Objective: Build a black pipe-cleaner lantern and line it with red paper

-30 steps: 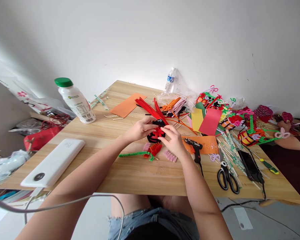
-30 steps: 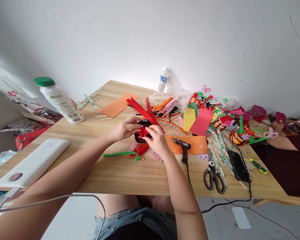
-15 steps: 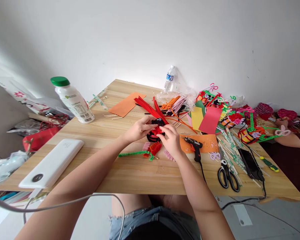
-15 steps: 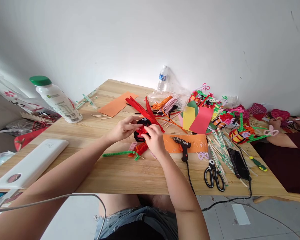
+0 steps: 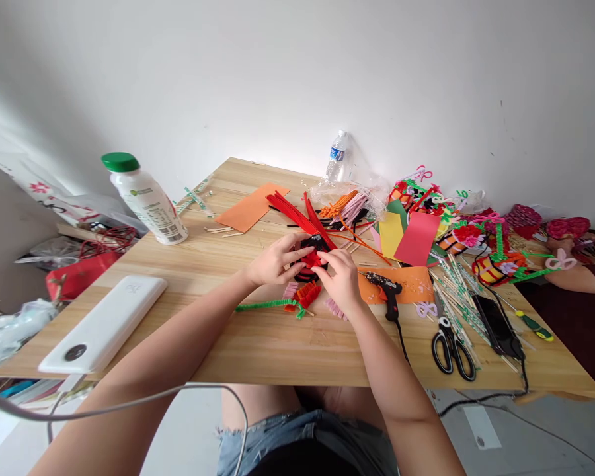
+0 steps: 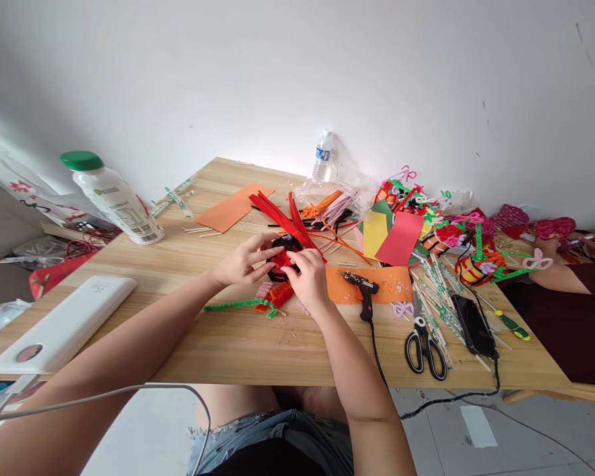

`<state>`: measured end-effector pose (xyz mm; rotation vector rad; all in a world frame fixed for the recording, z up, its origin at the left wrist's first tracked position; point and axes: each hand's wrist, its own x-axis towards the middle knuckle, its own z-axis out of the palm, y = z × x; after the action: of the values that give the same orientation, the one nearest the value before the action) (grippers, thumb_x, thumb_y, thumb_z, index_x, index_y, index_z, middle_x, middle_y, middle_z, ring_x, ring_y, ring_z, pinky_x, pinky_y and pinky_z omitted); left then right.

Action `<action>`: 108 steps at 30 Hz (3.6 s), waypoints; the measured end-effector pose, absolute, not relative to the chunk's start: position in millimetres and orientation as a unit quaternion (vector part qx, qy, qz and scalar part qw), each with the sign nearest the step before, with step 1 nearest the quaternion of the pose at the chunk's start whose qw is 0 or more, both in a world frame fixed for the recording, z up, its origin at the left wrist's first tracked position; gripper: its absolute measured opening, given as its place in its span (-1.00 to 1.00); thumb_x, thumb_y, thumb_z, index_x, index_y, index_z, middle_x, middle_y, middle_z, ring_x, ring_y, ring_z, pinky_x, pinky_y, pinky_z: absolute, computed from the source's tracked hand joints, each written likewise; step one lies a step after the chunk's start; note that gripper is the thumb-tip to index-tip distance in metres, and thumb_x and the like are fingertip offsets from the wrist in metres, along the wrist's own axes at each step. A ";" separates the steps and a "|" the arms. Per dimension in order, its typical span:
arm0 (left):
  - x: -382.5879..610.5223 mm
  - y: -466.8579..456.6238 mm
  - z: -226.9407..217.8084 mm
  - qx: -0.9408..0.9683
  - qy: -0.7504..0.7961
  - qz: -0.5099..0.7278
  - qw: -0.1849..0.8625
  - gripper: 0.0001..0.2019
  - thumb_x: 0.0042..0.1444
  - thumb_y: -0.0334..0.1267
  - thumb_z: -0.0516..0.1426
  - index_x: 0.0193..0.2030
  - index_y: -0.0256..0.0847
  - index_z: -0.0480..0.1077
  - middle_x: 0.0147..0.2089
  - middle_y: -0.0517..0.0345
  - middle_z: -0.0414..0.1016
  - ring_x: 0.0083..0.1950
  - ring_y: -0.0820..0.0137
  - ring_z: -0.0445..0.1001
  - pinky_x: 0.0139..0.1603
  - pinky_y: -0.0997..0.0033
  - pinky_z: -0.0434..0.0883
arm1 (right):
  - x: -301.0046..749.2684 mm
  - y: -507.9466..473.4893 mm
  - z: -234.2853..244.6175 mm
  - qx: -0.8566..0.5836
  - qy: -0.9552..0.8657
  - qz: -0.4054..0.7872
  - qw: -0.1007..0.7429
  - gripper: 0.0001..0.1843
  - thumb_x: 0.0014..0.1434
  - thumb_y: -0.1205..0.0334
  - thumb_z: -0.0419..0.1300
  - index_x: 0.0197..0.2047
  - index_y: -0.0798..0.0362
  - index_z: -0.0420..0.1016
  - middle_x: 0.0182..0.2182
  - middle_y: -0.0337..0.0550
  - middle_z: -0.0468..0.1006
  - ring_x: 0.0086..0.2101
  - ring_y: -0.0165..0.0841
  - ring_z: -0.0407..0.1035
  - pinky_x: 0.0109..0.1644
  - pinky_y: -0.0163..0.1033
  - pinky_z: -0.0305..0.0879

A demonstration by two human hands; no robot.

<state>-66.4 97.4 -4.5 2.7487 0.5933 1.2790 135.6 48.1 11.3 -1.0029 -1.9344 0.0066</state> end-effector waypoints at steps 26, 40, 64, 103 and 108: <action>-64.7 95.7 -12.8 0.870 0.188 0.456 -0.016 -0.55 0.20 -0.19 0.14 0.23 -0.12 0.27 0.24 -0.23 0.26 0.17 0.11 0.36 0.04 0.04 0.45 | 137.8 51.2 9.7 -0.345 -0.814 -0.030 0.466 -0.72 0.23 0.38 0.10 -0.04 0.01 0.54 -0.30 -0.03 0.51 -0.18 -0.21 0.35 -0.06 -0.01 0.42; -58.5 90.3 -15.7 0.842 0.224 0.485 0.081 -0.59 0.19 -0.19 0.15 0.19 -0.10 0.36 0.22 -0.18 0.27 0.19 0.12 0.33 0.06 0.04 0.43 | 136.9 50.6 1.8 -0.401 -0.774 0.036 0.488 -0.74 0.24 0.34 0.13 -0.06 -0.04 0.58 -0.25 -0.07 0.54 -0.19 -0.27 0.42 -0.07 -0.12 0.42; -59.0 89.4 -16.9 0.849 0.222 0.478 0.047 -0.59 0.20 -0.22 0.13 0.20 -0.11 0.33 0.24 -0.19 0.26 0.21 0.11 0.32 0.08 0.01 0.41 | 133.2 47.6 3.8 -0.437 -0.731 0.106 0.513 -0.80 0.18 0.34 0.21 -0.15 -0.01 0.61 -0.28 -0.10 0.57 -0.26 -0.34 0.45 -0.24 -0.26 0.46; -59.3 89.8 -16.5 0.848 0.238 0.472 0.038 -0.59 0.20 -0.19 0.13 0.19 -0.12 0.35 0.23 -0.21 0.27 0.15 0.13 0.37 0.04 0.02 0.45 | 134.2 48.7 2.1 -0.427 -0.746 0.080 0.505 -0.77 0.20 0.33 0.19 -0.11 -0.04 0.61 -0.30 -0.11 0.56 -0.25 -0.32 0.44 -0.18 -0.22 0.44; -59.1 89.9 -16.8 0.847 0.237 0.473 0.040 -0.59 0.19 -0.19 0.14 0.18 -0.13 0.35 0.23 -0.21 0.27 0.16 0.12 0.36 0.04 0.02 0.45 | 134.1 49.0 2.2 -0.421 -0.747 0.080 0.509 -0.79 0.20 0.34 0.20 -0.12 0.02 0.62 -0.30 -0.09 0.56 -0.26 -0.33 0.43 -0.20 -0.24 0.43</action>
<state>-59.1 89.9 -16.8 2.5966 0.7258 1.4507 134.1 49.0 2.2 -1.0144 -1.7984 0.1920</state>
